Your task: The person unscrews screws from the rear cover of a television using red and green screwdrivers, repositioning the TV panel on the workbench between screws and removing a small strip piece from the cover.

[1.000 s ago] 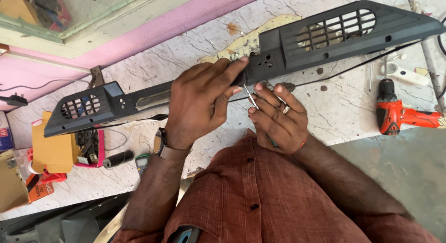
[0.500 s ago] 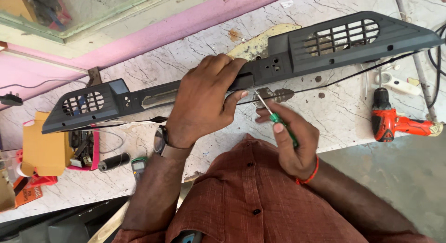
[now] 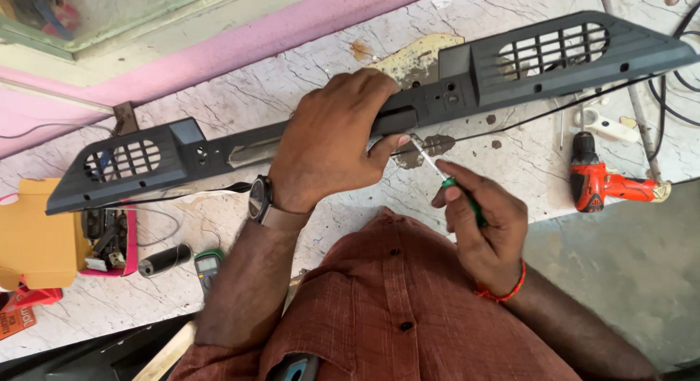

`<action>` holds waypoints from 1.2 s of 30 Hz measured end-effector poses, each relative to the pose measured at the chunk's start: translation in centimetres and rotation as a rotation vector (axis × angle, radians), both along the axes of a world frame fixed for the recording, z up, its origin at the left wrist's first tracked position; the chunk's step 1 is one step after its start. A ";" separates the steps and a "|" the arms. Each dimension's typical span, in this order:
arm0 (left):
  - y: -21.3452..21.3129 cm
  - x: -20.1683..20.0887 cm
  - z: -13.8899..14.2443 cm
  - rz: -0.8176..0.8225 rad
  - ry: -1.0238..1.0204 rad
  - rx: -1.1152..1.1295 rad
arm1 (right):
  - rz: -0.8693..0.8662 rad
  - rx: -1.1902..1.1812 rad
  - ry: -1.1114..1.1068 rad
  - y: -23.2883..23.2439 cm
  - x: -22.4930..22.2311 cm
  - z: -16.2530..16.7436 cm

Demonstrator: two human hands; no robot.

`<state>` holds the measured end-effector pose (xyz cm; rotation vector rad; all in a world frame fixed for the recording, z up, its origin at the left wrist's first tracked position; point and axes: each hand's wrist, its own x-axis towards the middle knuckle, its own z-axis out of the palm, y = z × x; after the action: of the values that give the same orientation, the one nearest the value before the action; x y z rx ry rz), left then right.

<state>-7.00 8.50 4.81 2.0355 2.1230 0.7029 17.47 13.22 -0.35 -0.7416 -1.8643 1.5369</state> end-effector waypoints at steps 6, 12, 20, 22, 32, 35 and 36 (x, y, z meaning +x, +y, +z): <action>0.3 -0.2 -0.7 0.011 0.021 -0.033 | -0.128 0.207 -0.061 0.3 -0.9 0.3; 0.3 -0.3 -0.6 0.020 0.025 -0.134 | -0.139 0.273 -0.109 0.5 -1.4 0.7; 0.0 -0.2 -0.4 0.004 0.007 -0.088 | -0.127 0.275 -0.077 0.2 -2.3 1.3; 0.1 -0.1 -0.4 0.006 0.013 -0.104 | -0.134 0.299 -0.081 0.2 -2.5 1.5; 0.1 0.6 -0.2 0.007 0.072 -0.115 | -0.114 0.543 -0.196 -0.8 -2.8 1.1; 0.2 0.7 -0.2 0.012 0.060 -0.098 | -0.136 0.473 -0.174 -0.8 -3.1 0.7; 0.1 0.7 -0.2 0.012 0.051 -0.102 | -0.137 0.649 -0.221 -0.8 -3.3 0.6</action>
<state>-6.31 8.58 4.60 2.0104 2.1533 0.5374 14.21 12.43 0.26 -0.7207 -2.2402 0.7056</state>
